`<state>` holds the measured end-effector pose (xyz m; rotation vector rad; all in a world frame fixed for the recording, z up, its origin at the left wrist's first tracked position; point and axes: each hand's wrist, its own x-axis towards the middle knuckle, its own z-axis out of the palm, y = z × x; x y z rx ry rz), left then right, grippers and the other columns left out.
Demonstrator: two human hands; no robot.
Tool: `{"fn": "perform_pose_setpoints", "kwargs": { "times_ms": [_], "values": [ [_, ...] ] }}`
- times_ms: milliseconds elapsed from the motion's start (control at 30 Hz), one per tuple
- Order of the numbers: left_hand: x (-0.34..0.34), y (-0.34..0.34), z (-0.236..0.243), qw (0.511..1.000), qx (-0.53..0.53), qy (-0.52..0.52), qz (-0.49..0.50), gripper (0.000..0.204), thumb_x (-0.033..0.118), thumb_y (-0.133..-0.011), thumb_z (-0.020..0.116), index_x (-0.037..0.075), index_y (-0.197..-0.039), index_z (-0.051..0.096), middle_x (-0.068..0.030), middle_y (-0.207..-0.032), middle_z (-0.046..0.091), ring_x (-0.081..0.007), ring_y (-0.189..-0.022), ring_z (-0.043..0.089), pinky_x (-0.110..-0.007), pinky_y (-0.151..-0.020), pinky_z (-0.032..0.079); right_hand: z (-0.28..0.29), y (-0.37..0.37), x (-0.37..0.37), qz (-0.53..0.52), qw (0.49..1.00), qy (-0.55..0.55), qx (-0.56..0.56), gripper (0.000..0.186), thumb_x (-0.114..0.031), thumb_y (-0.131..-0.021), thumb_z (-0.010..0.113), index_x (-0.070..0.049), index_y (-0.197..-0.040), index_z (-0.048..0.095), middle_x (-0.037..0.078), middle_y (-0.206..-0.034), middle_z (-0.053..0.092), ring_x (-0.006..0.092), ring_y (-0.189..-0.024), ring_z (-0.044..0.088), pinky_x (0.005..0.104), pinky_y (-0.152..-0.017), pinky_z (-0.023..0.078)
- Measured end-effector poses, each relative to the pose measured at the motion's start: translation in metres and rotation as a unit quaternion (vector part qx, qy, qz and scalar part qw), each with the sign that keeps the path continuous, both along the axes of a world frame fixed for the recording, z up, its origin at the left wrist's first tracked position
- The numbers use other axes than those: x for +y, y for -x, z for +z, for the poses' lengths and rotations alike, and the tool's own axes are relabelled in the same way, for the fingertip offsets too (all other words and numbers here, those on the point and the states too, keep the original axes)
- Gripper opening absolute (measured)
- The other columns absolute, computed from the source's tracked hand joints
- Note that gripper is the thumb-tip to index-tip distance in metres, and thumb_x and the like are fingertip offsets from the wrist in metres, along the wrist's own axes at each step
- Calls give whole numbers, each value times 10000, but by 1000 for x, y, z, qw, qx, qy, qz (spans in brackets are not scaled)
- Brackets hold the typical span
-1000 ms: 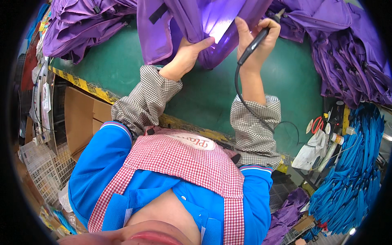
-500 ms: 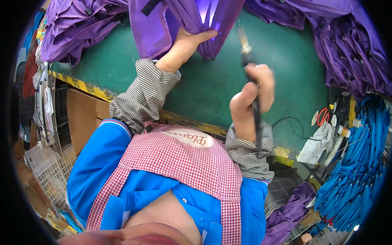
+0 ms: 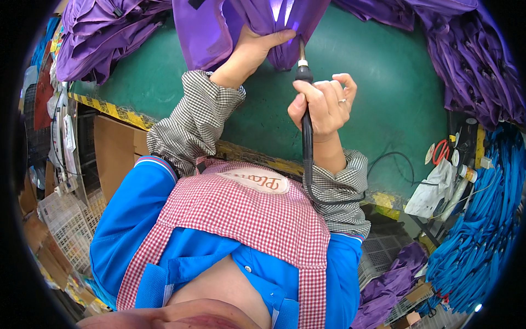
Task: The person uses a handheld electric sewing tool to stitch the seams of purple fabric bags on a green worktable. They repeatedly pick up a bag, align the edges, sew along the seam, and place the finished bag aside.
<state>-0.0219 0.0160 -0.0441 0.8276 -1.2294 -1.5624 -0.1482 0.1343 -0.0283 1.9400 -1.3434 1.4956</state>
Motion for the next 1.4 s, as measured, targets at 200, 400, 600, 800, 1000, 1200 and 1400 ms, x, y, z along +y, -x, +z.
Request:
{"fn": "perform_pose_setpoints", "kwargs": {
  "times_ms": [200,400,600,800,1000,1200,1400],
  "values": [
    [-5,-17,1,1000,7,5,-29,374,108,-792,753,-4,-1110,591,-71,-1028,653,-150,-928,629,-289,-846,503,21,11,17,77,995,10,-66,173,-119,-895,566,8,-1009,596,116,-790,637,192,-677,601,449,-880,478],
    [-8,-12,15,990,72,121,1,365,53,-780,751,-4,-1099,581,-64,-1004,666,-149,-931,630,-292,-831,515,-29,-15,-35,60,899,-141,-411,633,-103,-877,670,55,-1394,342,206,-1319,512,226,-1192,521,322,-991,408],
    [-9,-15,22,984,41,173,-26,365,44,-718,789,0,-1039,622,-59,-965,676,-134,-880,634,-281,-793,518,-35,-35,-50,114,810,-111,-565,637,-102,-756,798,59,-1255,437,96,-1210,532,175,-1091,525,309,-1000,389],
    [-22,-33,14,977,-86,195,-20,218,11,-742,671,-28,-951,625,-57,-839,664,-129,-752,629,-262,-648,501,-36,-34,-45,103,791,-92,-595,617,-32,-765,761,57,-1258,400,114,-1148,550,185,-1029,555,302,-940,434],
    [7,-3,30,992,119,-21,-44,323,7,-754,599,-36,-1074,592,-92,-975,643,-164,-914,610,-294,-816,474,-26,-23,-47,57,841,-127,-523,599,15,-755,736,57,-1246,395,122,-1100,561,179,-993,573,286,-884,462],
    [-1,-4,28,991,-59,122,-3,346,75,-701,725,-38,-1008,612,-100,-889,664,-179,-789,635,-308,-712,513,-27,-14,-51,38,896,-126,-424,524,8,-730,726,34,-1177,454,89,-1044,548,170,-950,562,283,-874,447],
    [1,-9,36,966,-185,177,43,275,36,-661,631,-48,-923,624,-109,-802,656,-179,-716,622,-308,-655,497,-26,-13,-54,12,904,-99,-417,498,-7,-725,711,25,-1158,468,87,-1028,551,174,-923,560,282,-857,444]
  ]
}}
